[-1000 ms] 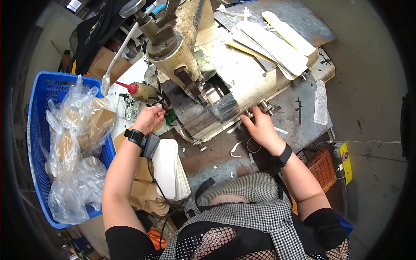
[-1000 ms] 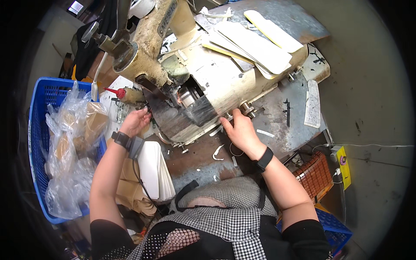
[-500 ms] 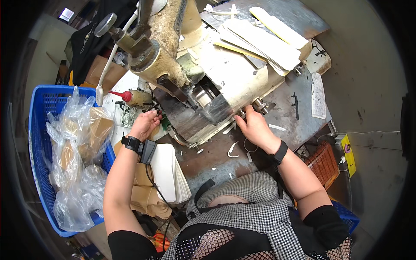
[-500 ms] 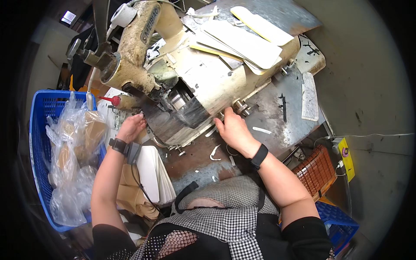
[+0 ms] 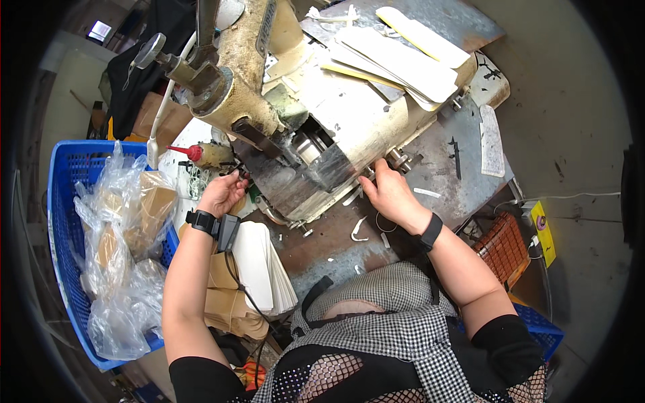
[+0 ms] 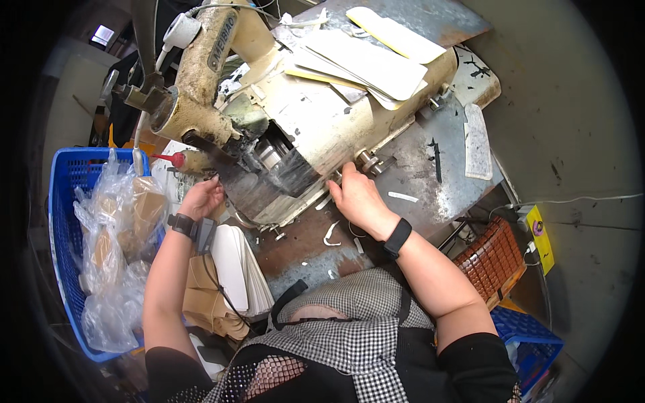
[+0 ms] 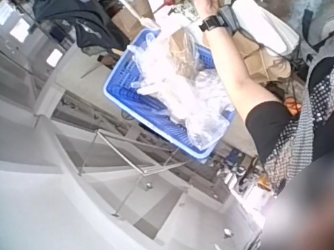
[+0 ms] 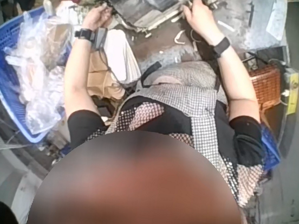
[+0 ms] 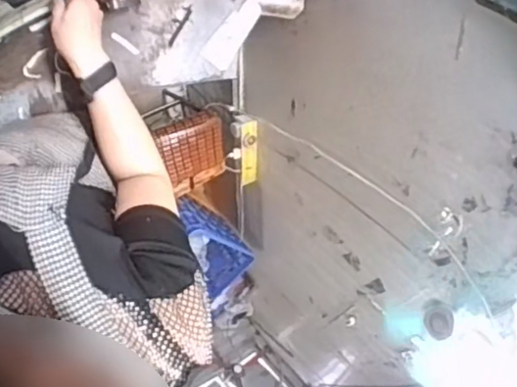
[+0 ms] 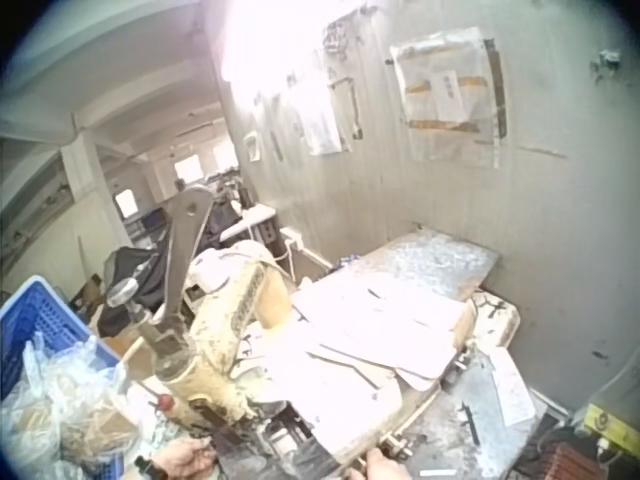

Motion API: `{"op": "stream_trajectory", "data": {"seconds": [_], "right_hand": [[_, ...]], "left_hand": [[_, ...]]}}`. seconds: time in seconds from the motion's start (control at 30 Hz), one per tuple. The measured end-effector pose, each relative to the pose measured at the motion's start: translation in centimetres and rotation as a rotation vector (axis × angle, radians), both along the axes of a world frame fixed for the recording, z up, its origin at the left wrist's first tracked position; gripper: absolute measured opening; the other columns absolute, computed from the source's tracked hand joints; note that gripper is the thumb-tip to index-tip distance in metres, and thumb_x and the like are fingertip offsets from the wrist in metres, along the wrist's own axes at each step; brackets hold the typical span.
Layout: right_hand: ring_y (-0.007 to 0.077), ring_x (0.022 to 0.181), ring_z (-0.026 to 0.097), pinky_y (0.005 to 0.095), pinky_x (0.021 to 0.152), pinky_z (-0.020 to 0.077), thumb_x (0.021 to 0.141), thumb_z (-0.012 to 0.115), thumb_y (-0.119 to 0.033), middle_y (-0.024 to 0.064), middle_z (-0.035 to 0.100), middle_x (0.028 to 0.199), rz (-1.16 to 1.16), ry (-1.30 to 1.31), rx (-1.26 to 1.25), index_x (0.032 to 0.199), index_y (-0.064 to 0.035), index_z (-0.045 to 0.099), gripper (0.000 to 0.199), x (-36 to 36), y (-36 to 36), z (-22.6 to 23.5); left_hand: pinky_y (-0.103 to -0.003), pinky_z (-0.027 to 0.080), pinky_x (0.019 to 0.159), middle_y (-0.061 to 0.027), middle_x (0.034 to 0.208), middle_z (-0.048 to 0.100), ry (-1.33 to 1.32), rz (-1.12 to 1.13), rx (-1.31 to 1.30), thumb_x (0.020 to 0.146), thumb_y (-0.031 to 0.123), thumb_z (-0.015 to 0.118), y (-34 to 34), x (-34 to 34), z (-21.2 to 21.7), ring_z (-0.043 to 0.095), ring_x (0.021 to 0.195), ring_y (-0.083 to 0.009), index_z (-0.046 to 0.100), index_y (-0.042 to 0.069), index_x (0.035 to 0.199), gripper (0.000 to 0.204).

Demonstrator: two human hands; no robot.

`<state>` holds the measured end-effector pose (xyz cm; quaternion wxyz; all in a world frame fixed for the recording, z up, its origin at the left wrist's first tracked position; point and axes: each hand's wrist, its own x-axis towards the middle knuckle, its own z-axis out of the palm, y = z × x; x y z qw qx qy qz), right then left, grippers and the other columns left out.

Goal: Operating a skiving machine to thin the edges of leather shoe upper components.

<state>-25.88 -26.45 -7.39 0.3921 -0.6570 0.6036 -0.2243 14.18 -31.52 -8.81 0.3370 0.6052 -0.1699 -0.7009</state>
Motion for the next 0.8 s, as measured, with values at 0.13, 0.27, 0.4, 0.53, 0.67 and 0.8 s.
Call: {"op": "stream_trajectory", "data": {"seconds": [0.13,0.27,0.4,0.53,0.67,0.8], "right_hand": [[0.0498,0.080,0.059,0.0523,0.071,0.0491,0.089,0.058,-0.020,0.0338,0.060,0.081,0.001,-0.015,-0.038,0.095,0.0086,0.042,0.033,-0.1,0.0,-0.7],[0.0494,0.078,0.060,0.0523,0.071,0.0494,0.088,0.059,-0.020,0.0328,0.060,0.080,0.004,0.014,-0.028,0.097,0.0079,0.043,0.033,0.0,0.0,-0.6],[0.0486,0.078,0.060,0.0522,0.070,0.0491,0.088,0.059,-0.020,0.0325,0.060,0.081,0.013,0.036,-0.029,0.098,0.0076,0.044,0.033,0.0,0.0,-0.6],[0.0432,0.074,0.061,0.0477,0.066,0.0489,0.087,0.061,-0.022,0.0286,0.061,0.078,-0.005,-0.051,-0.006,0.097,0.0068,0.046,0.033,-0.6,-0.1,-1.7],[0.0133,0.053,0.055,0.0270,0.046,0.0423,0.088,0.063,-0.024,0.0060,0.059,0.068,-0.121,-0.506,0.387,0.100,0.0029,0.050,0.032,-0.8,-0.5,-1.6],[0.0048,0.048,0.045,0.0221,0.041,0.0345,0.090,0.060,-0.025,0.0003,0.052,0.066,-0.143,-0.800,0.561,0.106,0.0016,0.051,0.032,-1.2,-0.8,-2.8]], "left_hand": [[-0.025,0.049,0.069,-0.0034,0.084,0.057,-0.017,-0.009,-0.092,0.094,0.012,0.055,0.5,-0.4,-0.3,0.056,0.075,-0.0136,0.055,0.003,0.098,0.010],[-0.023,0.049,0.079,-0.0034,0.095,0.059,-0.067,-0.043,-0.233,0.094,0.008,0.054,1.1,-1.3,-0.1,0.056,0.084,-0.0130,0.054,0.001,0.114,0.021],[-0.024,0.050,0.079,-0.0072,0.097,0.059,-0.103,-0.075,-0.226,0.094,0.006,0.054,0.9,-1.0,-0.3,0.056,0.085,-0.0138,0.054,-0.003,0.118,0.026],[-0.026,0.052,0.071,-0.0097,0.092,0.061,-0.008,0.030,-0.051,0.095,0.010,0.053,0.2,-0.7,0.1,0.059,0.077,-0.0162,0.055,-0.005,0.104,0.018],[-0.025,0.052,0.069,-0.0106,0.092,0.062,-0.004,0.009,-0.065,0.097,0.014,0.050,-0.1,0.3,-1.0,0.060,0.077,-0.0148,0.055,-0.002,0.101,0.017],[-0.025,0.053,0.069,-0.0070,0.090,0.060,-0.054,0.047,-0.161,0.094,0.012,0.056,0.5,-0.5,-1.0,0.060,0.076,-0.0148,0.056,-0.001,0.101,0.015]]}}
